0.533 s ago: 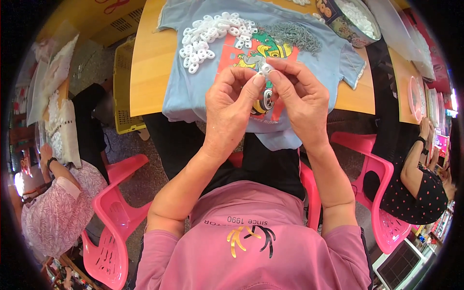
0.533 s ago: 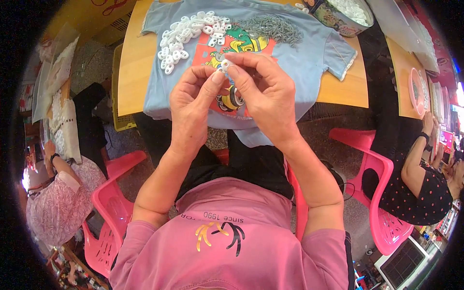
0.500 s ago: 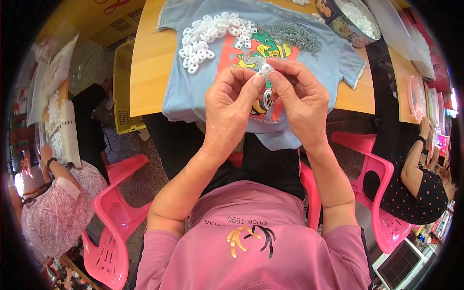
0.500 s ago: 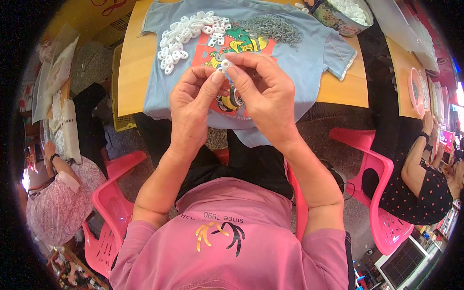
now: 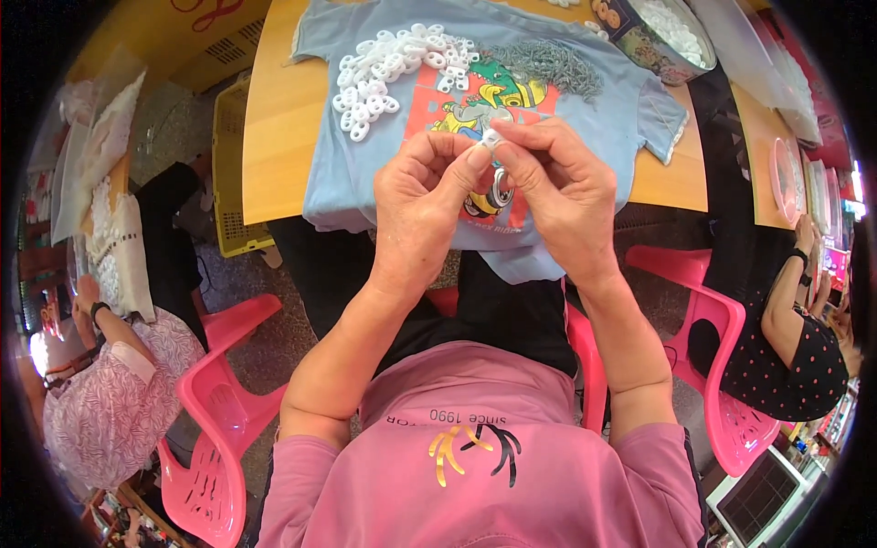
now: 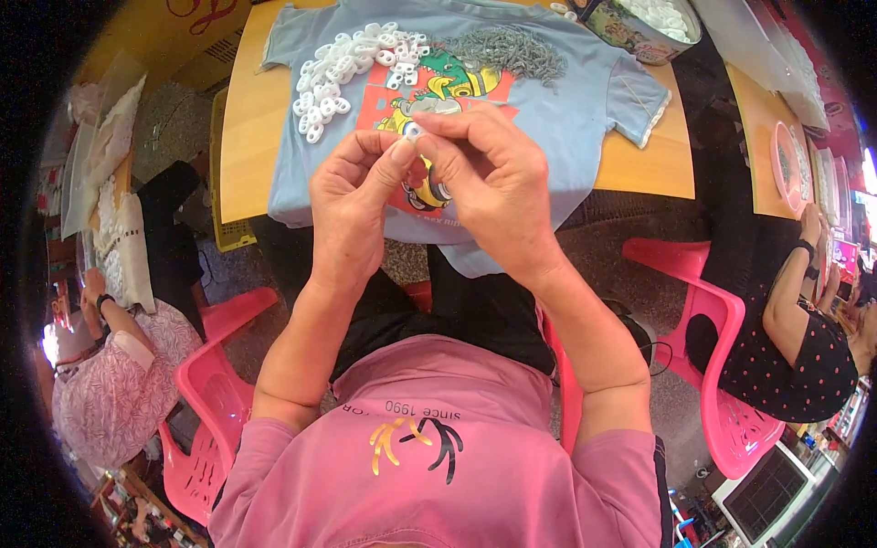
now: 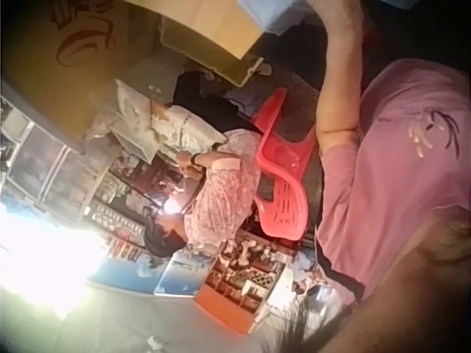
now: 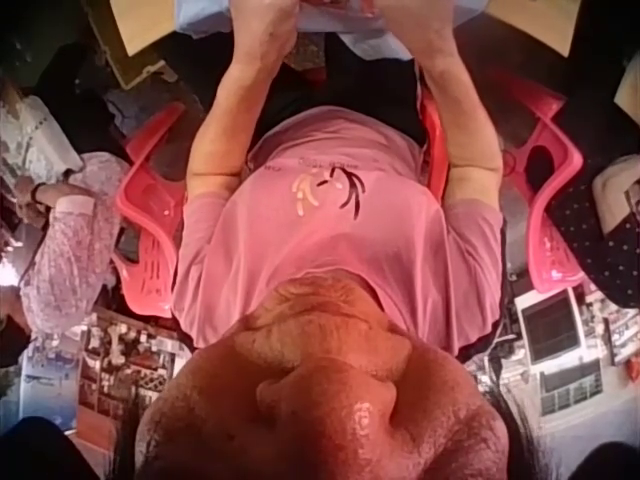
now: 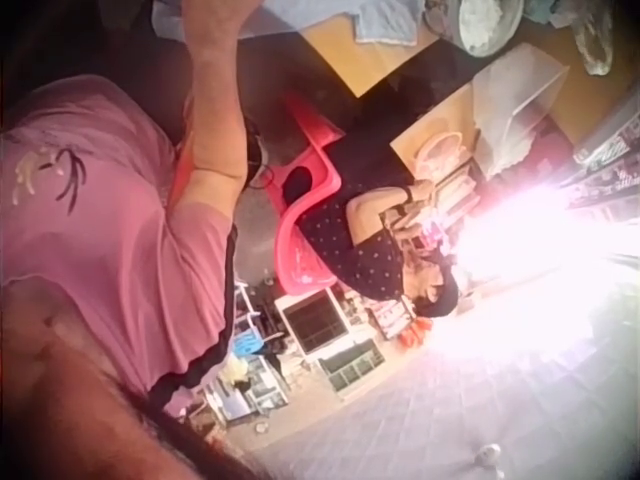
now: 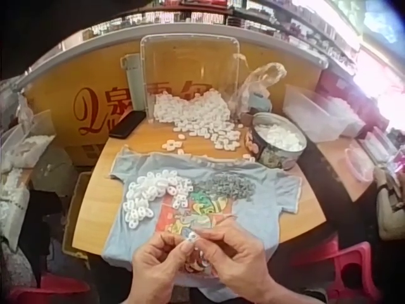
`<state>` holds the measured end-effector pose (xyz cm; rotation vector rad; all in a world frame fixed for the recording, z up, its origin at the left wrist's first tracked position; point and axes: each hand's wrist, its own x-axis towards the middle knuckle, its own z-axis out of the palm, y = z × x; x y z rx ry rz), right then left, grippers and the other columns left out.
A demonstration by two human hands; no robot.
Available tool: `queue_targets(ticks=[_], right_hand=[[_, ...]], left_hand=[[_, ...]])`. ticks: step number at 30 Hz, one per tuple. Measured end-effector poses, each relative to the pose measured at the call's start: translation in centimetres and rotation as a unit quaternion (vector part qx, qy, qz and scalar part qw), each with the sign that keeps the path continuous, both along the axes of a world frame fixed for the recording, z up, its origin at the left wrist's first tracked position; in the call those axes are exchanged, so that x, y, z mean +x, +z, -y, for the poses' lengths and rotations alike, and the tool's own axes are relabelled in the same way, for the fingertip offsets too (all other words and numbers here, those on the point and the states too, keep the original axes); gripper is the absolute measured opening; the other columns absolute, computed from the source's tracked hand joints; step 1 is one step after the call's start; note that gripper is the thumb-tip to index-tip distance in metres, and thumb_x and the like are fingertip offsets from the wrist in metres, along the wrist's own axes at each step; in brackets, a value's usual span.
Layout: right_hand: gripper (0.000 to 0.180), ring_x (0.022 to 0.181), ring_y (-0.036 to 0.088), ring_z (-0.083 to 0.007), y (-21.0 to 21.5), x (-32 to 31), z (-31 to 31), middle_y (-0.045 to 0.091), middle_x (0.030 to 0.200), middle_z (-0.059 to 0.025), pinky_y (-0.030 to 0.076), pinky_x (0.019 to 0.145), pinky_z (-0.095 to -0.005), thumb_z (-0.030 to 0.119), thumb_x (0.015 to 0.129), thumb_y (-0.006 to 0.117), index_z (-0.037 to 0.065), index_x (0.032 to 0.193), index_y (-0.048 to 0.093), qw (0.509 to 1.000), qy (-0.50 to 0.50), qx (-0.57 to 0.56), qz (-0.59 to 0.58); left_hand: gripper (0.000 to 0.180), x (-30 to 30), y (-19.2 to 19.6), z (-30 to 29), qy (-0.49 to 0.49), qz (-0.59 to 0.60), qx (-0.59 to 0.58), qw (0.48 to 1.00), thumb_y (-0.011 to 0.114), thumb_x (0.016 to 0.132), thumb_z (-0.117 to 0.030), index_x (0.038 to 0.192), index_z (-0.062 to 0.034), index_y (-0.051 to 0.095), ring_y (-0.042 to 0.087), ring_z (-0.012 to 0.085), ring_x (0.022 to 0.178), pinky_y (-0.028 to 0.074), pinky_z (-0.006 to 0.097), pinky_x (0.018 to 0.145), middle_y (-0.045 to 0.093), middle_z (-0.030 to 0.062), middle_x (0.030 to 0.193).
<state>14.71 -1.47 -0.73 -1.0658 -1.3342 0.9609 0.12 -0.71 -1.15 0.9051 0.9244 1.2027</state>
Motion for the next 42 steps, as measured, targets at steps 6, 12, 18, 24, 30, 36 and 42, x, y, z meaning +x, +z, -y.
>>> queue_targets(ticks=[6,12,18,24,30,36,42], right_hand=[[0.021,0.073,0.058,-0.0060,-0.2,-0.6,0.1,0.061,0.091,-0.0022,0.046,0.057,-0.0175,0.002,0.092,0.063,-0.003,0.113,0.065,0.999,-0.016,-0.017,-0.033],[0.027,0.071,0.059,-0.0083,1.3,-0.1,0.0,0.062,0.083,-0.0018,0.046,0.056,-0.0185,0.009,0.093,0.065,-0.001,0.118,0.063,0.967,0.046,-0.156,-0.198],[0.052,0.071,0.059,-0.0106,2.2,-0.3,0.5,0.062,0.090,-0.0047,0.049,0.061,-0.0229,0.008,0.092,0.065,0.003,0.139,0.044,0.916,0.125,-0.212,-0.316],[0.074,0.081,0.061,-0.0138,2.3,-1.4,0.7,0.063,0.098,-0.0083,0.052,0.072,-0.0270,0.003,0.091,0.065,0.004,0.150,0.020,0.883,0.166,-0.214,-0.383],[0.079,0.083,0.060,-0.0122,2.3,-2.1,1.0,0.063,0.095,-0.0061,0.050,0.075,-0.0256,0.002,0.090,0.066,0.004,0.151,0.016,0.894,0.166,-0.167,-0.381],[0.076,0.080,0.059,-0.0111,2.5,-2.6,1.1,0.063,0.096,-0.0053,0.049,0.075,-0.0249,0.005,0.091,0.066,0.002,0.151,0.019,0.908,0.154,-0.149,-0.360],[0.047,0.077,0.059,-0.0086,2.8,-0.8,-0.3,0.064,0.093,-0.0017,0.048,0.069,-0.0223,0.010,0.095,0.062,0.005,0.139,0.047,0.936,0.191,-0.213,-0.204]], left_hand=[[0.012,0.0,0.3,0.0,-0.003,0.027,-0.009,1.000,0.066,0.093,-0.010,0.097,0.0014,0.062,0.060,0.0078,0.075,0.049,0.022,0.068,0.066,0.0037,0.085],[0.016,-0.8,-0.1,0.1,-0.028,0.006,0.043,0.999,0.064,0.095,-0.013,0.104,-0.0002,0.062,0.057,0.0064,0.084,0.047,0.022,0.073,0.064,0.0013,0.092],[0.026,-1.0,-0.5,-0.4,-0.054,0.008,0.167,0.984,0.056,0.100,-0.022,0.114,-0.0015,0.061,0.055,0.0078,0.092,0.047,0.023,0.076,0.056,0.0069,0.119],[0.041,-1.6,-1.0,-0.1,-0.139,0.054,0.195,0.969,0.049,0.102,-0.035,0.116,0.0010,0.062,0.056,0.0112,0.094,0.047,0.023,0.076,0.056,0.0115,0.126],[0.035,-1.2,-1.1,-0.3,-0.126,0.107,0.223,0.961,0.056,0.099,-0.033,0.108,0.0000,0.064,0.043,0.0269,0.131,0.046,0.024,0.065,0.059,0.0118,0.119],[0.032,-1.2,-0.9,-0.2,-0.108,0.124,0.207,0.965,0.058,0.098,-0.031,0.107,-0.0022,0.066,0.050,0.0239,0.122,0.044,0.022,0.062,0.061,0.0108,0.116],[0.032,-5.4,0.3,-1.3,0.005,-0.120,0.240,0.963,0.059,0.097,-0.023,0.118,0.0009,0.064,0.057,0.0113,0.087,0.045,0.021,0.074,0.061,0.0084,0.108]])
